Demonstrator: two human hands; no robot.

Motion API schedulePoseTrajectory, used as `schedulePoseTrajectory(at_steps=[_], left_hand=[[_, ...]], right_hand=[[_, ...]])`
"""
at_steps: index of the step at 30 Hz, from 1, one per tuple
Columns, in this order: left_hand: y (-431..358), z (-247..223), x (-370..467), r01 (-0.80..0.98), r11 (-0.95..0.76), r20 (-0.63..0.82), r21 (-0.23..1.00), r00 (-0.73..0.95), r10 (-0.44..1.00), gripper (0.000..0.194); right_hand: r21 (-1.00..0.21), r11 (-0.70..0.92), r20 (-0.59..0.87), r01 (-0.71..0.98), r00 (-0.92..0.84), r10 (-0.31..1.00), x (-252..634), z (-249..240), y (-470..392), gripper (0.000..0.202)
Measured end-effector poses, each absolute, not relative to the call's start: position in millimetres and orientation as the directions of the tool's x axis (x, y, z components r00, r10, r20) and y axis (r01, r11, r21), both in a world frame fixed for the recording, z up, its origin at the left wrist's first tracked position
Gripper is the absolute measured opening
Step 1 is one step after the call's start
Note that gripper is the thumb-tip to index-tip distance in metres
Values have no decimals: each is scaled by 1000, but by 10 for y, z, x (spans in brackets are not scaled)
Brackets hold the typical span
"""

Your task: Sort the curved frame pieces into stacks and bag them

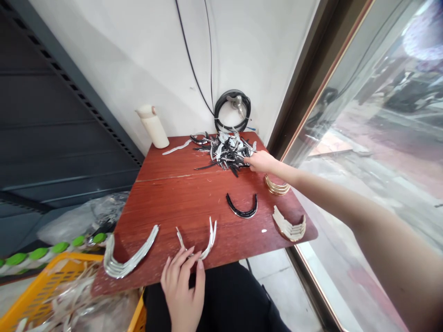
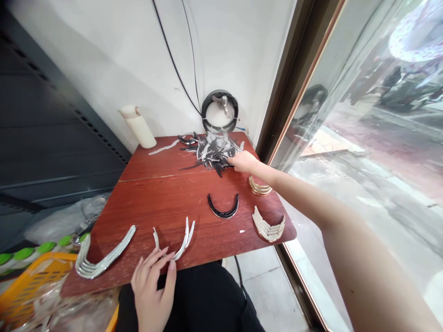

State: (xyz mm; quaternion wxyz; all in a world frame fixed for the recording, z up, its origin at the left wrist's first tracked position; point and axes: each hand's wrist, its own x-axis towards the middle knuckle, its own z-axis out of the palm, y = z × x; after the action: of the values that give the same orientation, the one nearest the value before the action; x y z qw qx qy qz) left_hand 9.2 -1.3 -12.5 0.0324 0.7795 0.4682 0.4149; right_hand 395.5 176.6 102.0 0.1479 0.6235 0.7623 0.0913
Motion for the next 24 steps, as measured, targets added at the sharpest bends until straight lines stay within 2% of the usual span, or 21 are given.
schedulePoseTrajectory(at_steps=[6,14,17,21,24], left_hand=[[-4,-147,83,699,-561,618,443,215,756,20],[25,-168,60,716,-584,658,383,233,716,20],[39,-174,63,726,-581,659,368,237,714,20],[46,-200,81,723,-570,678,391,193,710,18],[58,-238,107,722,-563,692,401,164,703,16]], right_hand=[[359,243,-102,901,-220,970,4043,997,1817,31],[324,273,-65,906,-267,962,4098,995,1850,31],[243,255,-56,936,-250,967,4121,999,1850,32],[37,158,-52,987,-156,986,4188,1070,1943,47],[-47,13,49,999,-10,999,4207,1130,2181,37]])
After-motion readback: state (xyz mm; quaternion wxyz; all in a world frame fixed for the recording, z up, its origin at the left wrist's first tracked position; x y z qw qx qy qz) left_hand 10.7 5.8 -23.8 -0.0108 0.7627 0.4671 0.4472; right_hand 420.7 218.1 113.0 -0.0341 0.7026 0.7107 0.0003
